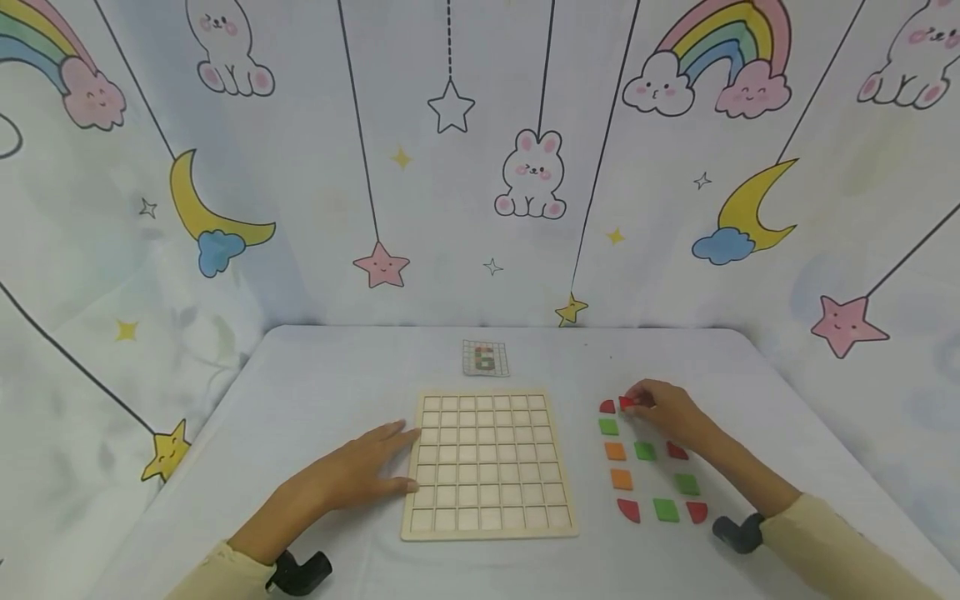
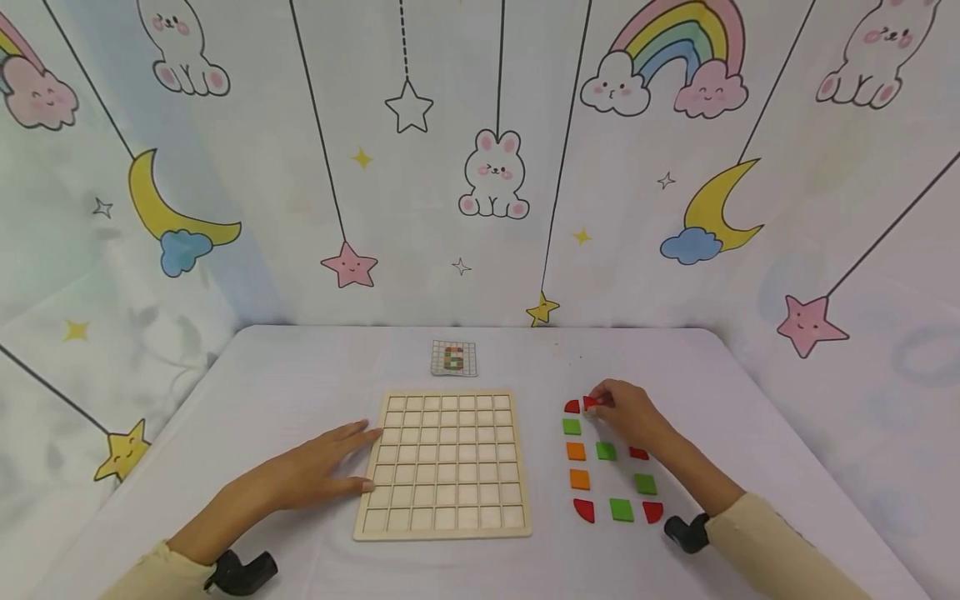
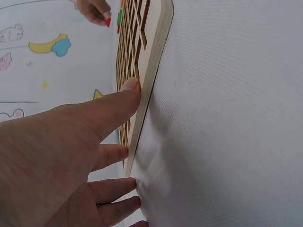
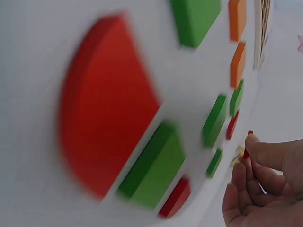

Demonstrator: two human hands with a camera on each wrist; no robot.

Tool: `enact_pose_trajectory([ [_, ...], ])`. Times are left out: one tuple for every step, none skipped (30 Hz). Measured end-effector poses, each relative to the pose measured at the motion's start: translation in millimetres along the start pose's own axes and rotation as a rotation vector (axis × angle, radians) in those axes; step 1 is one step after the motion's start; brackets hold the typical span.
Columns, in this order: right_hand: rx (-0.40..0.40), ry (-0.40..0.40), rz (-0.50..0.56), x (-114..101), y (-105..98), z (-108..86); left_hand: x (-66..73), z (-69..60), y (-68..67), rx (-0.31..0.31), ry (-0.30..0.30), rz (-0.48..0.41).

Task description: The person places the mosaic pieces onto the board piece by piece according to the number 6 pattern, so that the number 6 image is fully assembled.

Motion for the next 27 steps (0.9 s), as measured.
enact_pose_trajectory([
  [-0.007, -0.004, 0.006, -6.6, 2.7, 0.9, -0.1, -0.1, 0.0, 0.002, 0.000, 0.000],
  [-0.016, -0.007, 0.010, -12.7, 5.9, 2.0, -0.2, -0.3, -0.1, 0.003, 0.001, -0.001],
  [-0.024, -0.009, 0.013, -18.7, 9.2, 3.4, -0.3, -0.3, -0.2, 0.005, 0.002, 0.000],
  [-0.034, -0.013, 0.015, -25.1, 12.4, 4.9, -0.3, -0.3, -0.3, 0.006, 0.004, -0.002],
  [-0.041, -0.018, 0.020, -31.0, 15.7, 6.7, -0.7, -0.3, -0.1, 0.007, 0.004, -0.002],
  [-0.049, -0.021, 0.023, -36.3, 19.3, 8.7, -1.0, -0.3, 0.1, 0.008, 0.005, -0.003],
  [-0.057, -0.026, 0.028, -41.2, 22.9, 10.8, -1.5, -0.2, 0.3, 0.007, 0.003, -0.004],
  [-0.064, -0.033, 0.030, -45.5, 26.5, 13.3, -1.7, -0.2, 0.6, 0.007, 0.000, -0.004],
  [-0.071, -0.038, 0.032, -49.9, 29.9, 15.4, -2.1, -0.2, 0.8, 0.006, -0.002, -0.005],
  [-0.076, -0.047, 0.034, -55.1, 32.9, 17.2, -2.3, -0.3, 1.0, 0.005, -0.003, -0.008],
  [-0.078, -0.051, 0.038, -58.9, 36.4, 19.4, -2.4, -0.4, 1.2, 0.003, -0.003, -0.008],
  [-0.078, -0.053, 0.039, -62.8, 39.8, 21.3, -2.3, -0.6, 1.2, 0.002, -0.004, -0.007],
  [-0.079, -0.051, 0.045, -66.4, 43.2, 22.8, -2.2, -0.8, 1.1, 0.001, -0.004, -0.009],
  [-0.079, -0.054, 0.045, -70.6, 46.4, 24.4, -1.8, -0.9, 0.8, 0.000, -0.002, -0.010],
  [-0.078, -0.062, 0.049, -74.9, 49.6, 25.8, -1.6, -1.0, 0.6, 0.000, 0.002, -0.011],
  [-0.077, -0.068, 0.054, -78.8, 53.2, 27.2, -1.2, -0.9, 0.5, -0.001, 0.005, -0.010],
  [-0.077, -0.072, 0.057, -81.8, 57.0, 28.3, -0.9, -0.9, 0.3, -0.001, 0.007, -0.010],
  [-0.078, -0.076, 0.066, -85.6, 60.3, 29.2, -0.6, -0.7, 0.1, 0.000, 0.009, -0.011],
  [-0.085, -0.087, 0.070, -89.9, 64.0, 30.2, -0.3, -0.6, -0.1, 0.000, 0.010, -0.013],
  [-0.088, -0.096, 0.071, -93.9, 67.5, 31.4, -0.2, -0.6, -0.1, 0.000, 0.010, -0.014],
  [-0.091, -0.100, 0.076, -98.1, 70.9, 32.6, -0.3, -0.6, -0.1, 0.000, 0.008, -0.014],
  [-0.092, -0.101, 0.072, -102.7, 74.1, 33.7, -0.4, -0.6, 0.0, 0.001, 0.005, -0.015],
  [-0.093, -0.103, 0.066, -107.1, 76.9, 34.7, -0.5, -0.6, 0.1, 0.001, 0.002, -0.018],
  [-0.095, -0.104, 0.062, -111.4, 80.0, 36.1, -0.8, -0.8, 0.2, 0.001, -0.002, -0.020],
  [-0.097, -0.107, 0.049, -115.8, 82.7, 36.8, -1.1, -1.0, 0.5, 0.001, -0.006, -0.021],
  [-0.099, -0.109, 0.045, -119.6, 85.3, 37.5, -1.5, -1.1, 0.8, 0.001, -0.011, -0.023],
  [-0.100, -0.116, 0.040, -124.2, 87.6, 37.8, -2.0, -1.2, 1.1, 0.002, -0.015, -0.025],
])
Point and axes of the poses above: each hand's wrist, its own z-axis towards the middle knuckle, its own y-axis out of the palm, x = y × z, the point moved 8 cm from there along z, towards the middle knuckle, and after that the axes turned 3 degrees about -x, right-handed, at the moved point
